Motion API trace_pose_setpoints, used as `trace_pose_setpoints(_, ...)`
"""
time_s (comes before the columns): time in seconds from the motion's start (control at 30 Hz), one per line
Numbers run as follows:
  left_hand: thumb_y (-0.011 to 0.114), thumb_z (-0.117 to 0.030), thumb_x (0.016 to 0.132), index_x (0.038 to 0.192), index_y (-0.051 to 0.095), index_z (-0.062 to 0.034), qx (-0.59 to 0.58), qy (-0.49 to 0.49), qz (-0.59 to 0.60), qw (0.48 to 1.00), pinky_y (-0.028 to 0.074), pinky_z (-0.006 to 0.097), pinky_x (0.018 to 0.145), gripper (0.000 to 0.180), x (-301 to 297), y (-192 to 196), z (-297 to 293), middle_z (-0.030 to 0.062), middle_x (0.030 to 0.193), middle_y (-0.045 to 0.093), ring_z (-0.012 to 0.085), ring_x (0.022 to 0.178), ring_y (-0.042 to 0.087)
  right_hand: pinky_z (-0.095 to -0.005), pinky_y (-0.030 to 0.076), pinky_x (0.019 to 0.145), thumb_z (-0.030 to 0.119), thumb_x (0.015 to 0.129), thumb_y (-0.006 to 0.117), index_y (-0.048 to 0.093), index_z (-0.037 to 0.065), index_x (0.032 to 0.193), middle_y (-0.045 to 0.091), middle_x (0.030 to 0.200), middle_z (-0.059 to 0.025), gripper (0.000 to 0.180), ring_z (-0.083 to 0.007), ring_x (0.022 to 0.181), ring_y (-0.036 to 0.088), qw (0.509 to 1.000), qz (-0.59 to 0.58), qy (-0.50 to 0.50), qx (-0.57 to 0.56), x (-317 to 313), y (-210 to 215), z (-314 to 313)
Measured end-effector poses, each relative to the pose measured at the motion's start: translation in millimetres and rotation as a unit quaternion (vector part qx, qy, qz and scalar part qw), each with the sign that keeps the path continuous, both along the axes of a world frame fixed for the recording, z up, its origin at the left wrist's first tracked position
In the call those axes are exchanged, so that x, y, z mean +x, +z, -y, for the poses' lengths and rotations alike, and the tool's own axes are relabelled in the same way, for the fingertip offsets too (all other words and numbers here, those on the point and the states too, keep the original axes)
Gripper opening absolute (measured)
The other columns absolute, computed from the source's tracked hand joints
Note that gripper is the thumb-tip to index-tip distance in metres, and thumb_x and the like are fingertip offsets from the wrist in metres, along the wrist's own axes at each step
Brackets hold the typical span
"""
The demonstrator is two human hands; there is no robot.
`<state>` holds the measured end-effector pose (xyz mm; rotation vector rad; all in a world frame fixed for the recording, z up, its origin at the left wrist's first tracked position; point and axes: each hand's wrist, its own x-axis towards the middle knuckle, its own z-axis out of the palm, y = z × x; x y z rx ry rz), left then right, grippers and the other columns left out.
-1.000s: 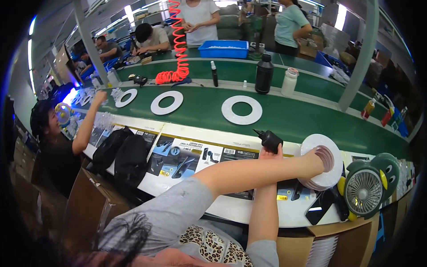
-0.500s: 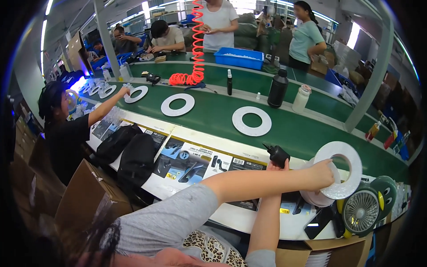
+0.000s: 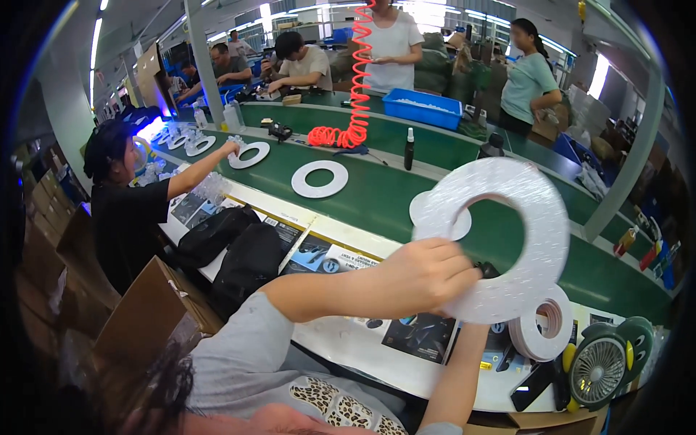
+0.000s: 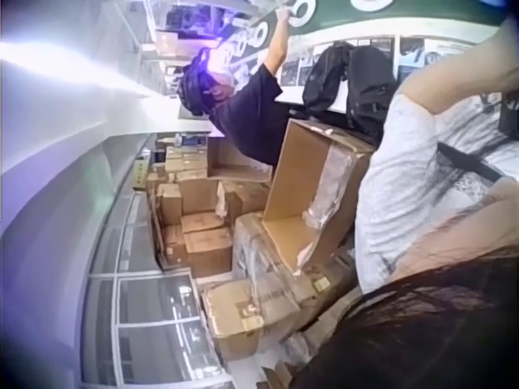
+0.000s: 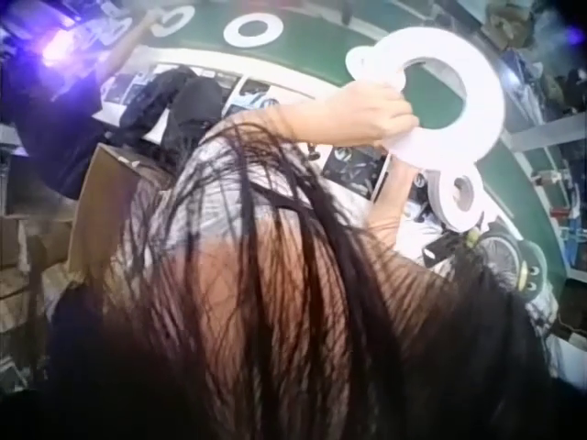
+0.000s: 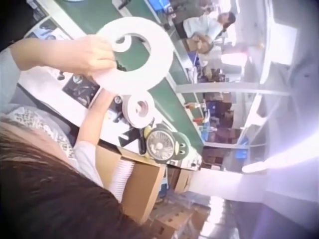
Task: Applying a liquid adhesive or sealant to circular lighting fixture components on an assembly line.
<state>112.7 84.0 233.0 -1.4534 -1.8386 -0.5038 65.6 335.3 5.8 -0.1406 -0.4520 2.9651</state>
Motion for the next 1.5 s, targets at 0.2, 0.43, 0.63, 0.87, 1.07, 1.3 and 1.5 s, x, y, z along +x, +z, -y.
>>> trace_pose_setpoints(0.2,0.082,-0.025,0.05,0.09,0.054,-0.0036,-0.154,0.036,0.101,0.982,0.042,0.033,0.076,0.053,20,-57,57,0.006,0.083,0.056,0.0225,0.083,0.057,-0.0426,0.047,0.097,0.022,0.094,0.049,0.051,0.003,0.128,0.059,0.123,-0.0173,0.039,-0.0298,0.112,0.058,0.997,-0.031,0.037,0.06,-1,2,3)
trace_pose_setpoints(0.43,0.082,-0.022,0.052,0.091,0.053,-0.0039,-0.312,-0.006,0.188,0.931,0.043,0.034,0.079,0.052,24,-135,63,0.0086,0.087,0.057,0.0251,0.089,0.057,-0.0353,0.049,0.092,0.019,0.092,0.057,0.056,0.0,0.112,0.062,0.114,-0.0123,0.028,-0.0231,0.105,0.06,0.99,0.077,-0.113,-0.03,-15,-12,-1)
trace_pose_setpoints(0.63,0.071,-0.013,0.065,0.086,0.059,-0.0032,-0.37,-0.036,0.249,0.894,0.046,0.038,0.084,0.026,24,-158,60,0.0114,0.087,0.062,0.0276,0.092,0.06,-0.0364,0.047,0.096,0.017,0.092,0.052,0.057,-0.001,0.112,0.062,0.117,-0.0143,0.028,-0.0252,0.11,0.059,0.992,0.07,-0.091,-0.045,-4,-15,-7)
trace_pose_setpoints(0.87,0.085,-0.026,0.056,0.114,0.058,-0.0055,-0.248,-0.104,0.375,0.887,0.041,0.042,0.095,0.066,2,-132,89,0.013,0.109,0.058,0.0317,0.109,0.053,-0.0456,0.039,0.099,0.02,0.087,0.059,0.057,0.004,0.111,0.06,0.118,-0.0142,0.029,-0.0271,0.111,0.055,0.994,0.065,-0.002,-0.085,0,25,41)
trace_pose_setpoints(1.07,0.069,-0.01,0.078,0.107,0.06,-0.0031,0.021,0.096,0.49,0.866,0.045,0.036,0.087,0.031,-31,-157,100,0.0124,0.105,0.061,0.0291,0.099,0.058,-0.0481,0.037,0.101,0.023,0.093,0.055,0.052,0.006,0.119,0.056,0.119,-0.0123,0.031,-0.0275,0.116,0.05,0.994,0.101,-0.027,-0.031,18,53,55)
trace_pose_setpoints(1.3,0.063,-0.008,0.083,0.11,0.058,-0.0019,0.115,0.134,0.516,0.838,0.044,0.035,0.09,0.029,-33,-175,106,0.0138,0.108,0.061,0.0296,0.101,0.058,-0.0486,0.033,0.109,0.008,0.092,0.056,0.031,-0.001,0.137,0.038,0.139,-0.0162,0.052,-0.0301,0.13,0.04,0.969,0.029,-0.071,0.236,36,81,94)
trace_pose_setpoints(1.5,0.057,-0.007,0.086,0.113,0.059,-0.0022,0.095,0.128,0.499,0.852,0.044,0.039,0.091,0.027,-39,-190,107,0.0126,0.105,0.066,0.0292,0.1,0.06,-0.0492,0.035,0.107,0.002,0.082,0.066,0.038,0.0,0.13,0.05,0.128,-0.0229,0.055,-0.0354,0.124,0.047,0.908,-0.05,-0.041,0.414,51,76,116)
